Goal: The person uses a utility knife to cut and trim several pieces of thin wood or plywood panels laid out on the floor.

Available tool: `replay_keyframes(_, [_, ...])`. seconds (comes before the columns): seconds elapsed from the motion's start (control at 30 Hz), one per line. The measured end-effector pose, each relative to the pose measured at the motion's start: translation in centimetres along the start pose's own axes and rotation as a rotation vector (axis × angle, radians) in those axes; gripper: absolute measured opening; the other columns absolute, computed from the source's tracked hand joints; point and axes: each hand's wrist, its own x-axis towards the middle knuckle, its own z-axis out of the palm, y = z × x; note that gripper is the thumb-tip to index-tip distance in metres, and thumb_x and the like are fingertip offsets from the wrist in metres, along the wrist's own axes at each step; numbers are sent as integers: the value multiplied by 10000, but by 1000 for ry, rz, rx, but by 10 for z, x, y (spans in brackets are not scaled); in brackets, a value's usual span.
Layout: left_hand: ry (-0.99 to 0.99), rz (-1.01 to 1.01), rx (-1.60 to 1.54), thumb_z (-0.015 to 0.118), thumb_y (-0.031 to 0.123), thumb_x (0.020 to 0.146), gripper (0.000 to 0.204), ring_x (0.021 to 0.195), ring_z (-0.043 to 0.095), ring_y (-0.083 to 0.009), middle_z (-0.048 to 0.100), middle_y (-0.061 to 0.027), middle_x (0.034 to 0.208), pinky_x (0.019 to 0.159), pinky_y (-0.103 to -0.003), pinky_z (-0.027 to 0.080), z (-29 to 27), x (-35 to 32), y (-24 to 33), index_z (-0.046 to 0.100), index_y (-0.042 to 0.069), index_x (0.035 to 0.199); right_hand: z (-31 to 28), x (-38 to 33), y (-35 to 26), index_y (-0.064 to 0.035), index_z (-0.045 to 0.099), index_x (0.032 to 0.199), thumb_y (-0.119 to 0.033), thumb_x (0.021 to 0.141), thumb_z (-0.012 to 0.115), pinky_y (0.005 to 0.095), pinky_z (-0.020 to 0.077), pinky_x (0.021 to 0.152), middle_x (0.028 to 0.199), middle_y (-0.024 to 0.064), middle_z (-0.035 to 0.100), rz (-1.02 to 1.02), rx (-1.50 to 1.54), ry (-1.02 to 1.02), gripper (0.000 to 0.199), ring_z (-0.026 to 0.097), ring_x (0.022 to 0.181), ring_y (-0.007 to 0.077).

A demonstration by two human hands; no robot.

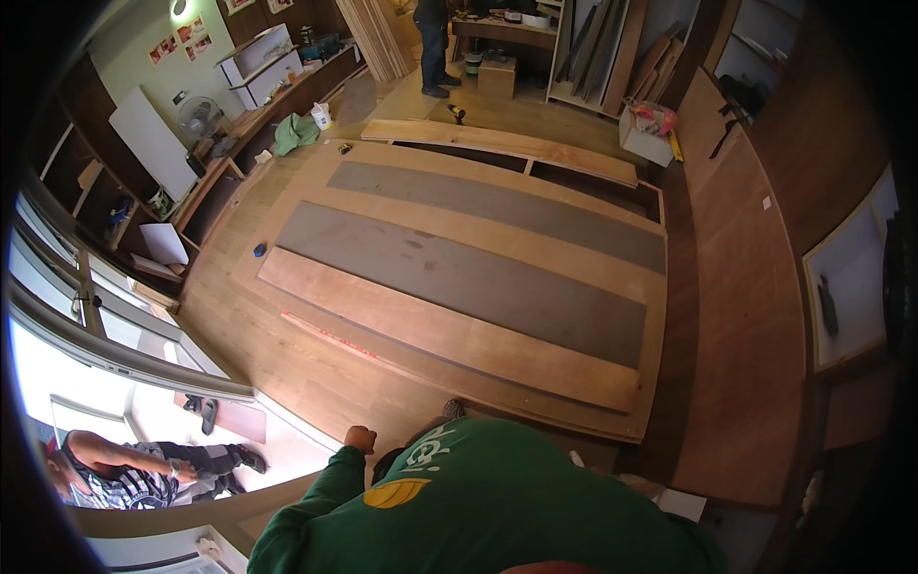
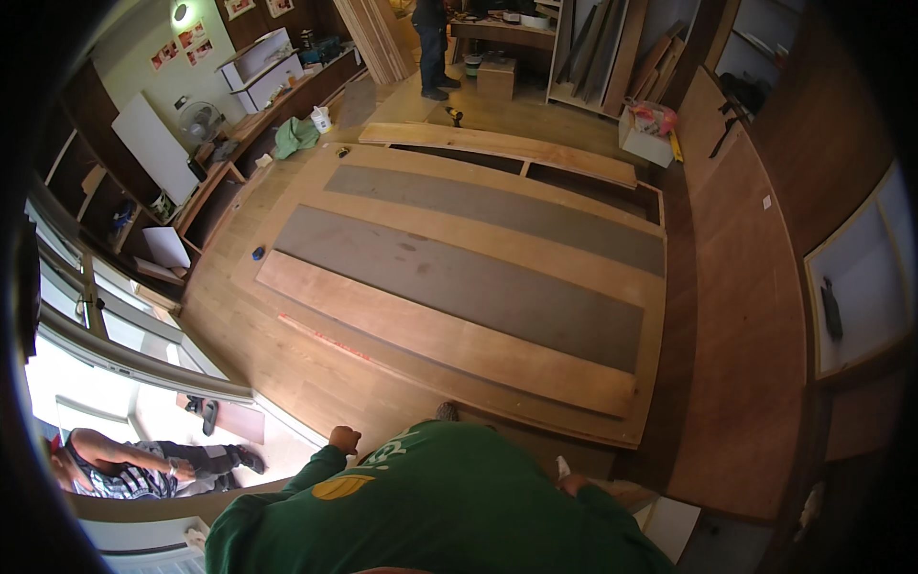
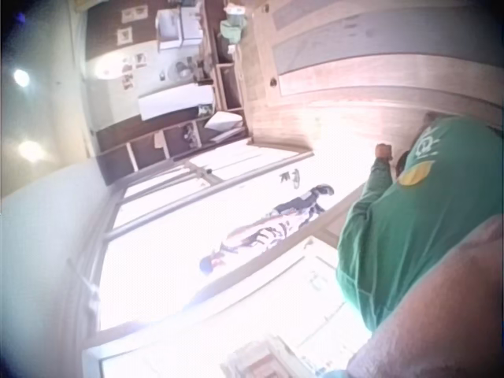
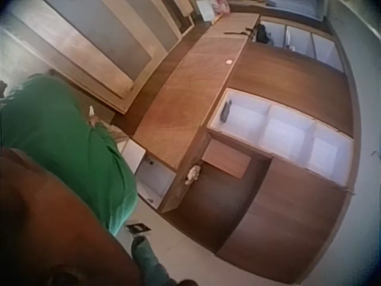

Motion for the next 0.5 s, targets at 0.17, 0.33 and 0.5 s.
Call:
replay_keyframes(0.17, [-53, 7, 17, 852, 325, 686, 383, 994, 688, -342, 721, -150, 988, 842, -437, 559, 13, -15, -6, 742, 118, 988, 11, -9, 4, 16, 696, 1025, -211, 958, 613, 419, 532, 694, 893, 137, 673, 1, 56, 4, 251, 647, 761, 252])
replay_keyframes(0.33, [-6, 13, -6, 817, 255, 732, 304, 962, 699, -345, 727, -161, 956, 820, -456, 558, 17, -11, -38, 741, 96, 980, 31, -15, -5, 18, 700, 1020, -213, 955, 617, 418, 530, 678, 865, 133, 671, 11, 113, 30, 254, 647, 743, 243])
replay_keyframes(0.5, [155, 38, -55, 728, 266, 805, 232, 914, 696, -373, 722, -198, 955, 821, -492, 550, 8, 19, -81, 741, 57, 904, 56, -32, -45, 21, 703, 1015, -214, 951, 622, 418, 528, 662, 838, 129, 669, 36, 231, 84, 257, 647, 725, 233])
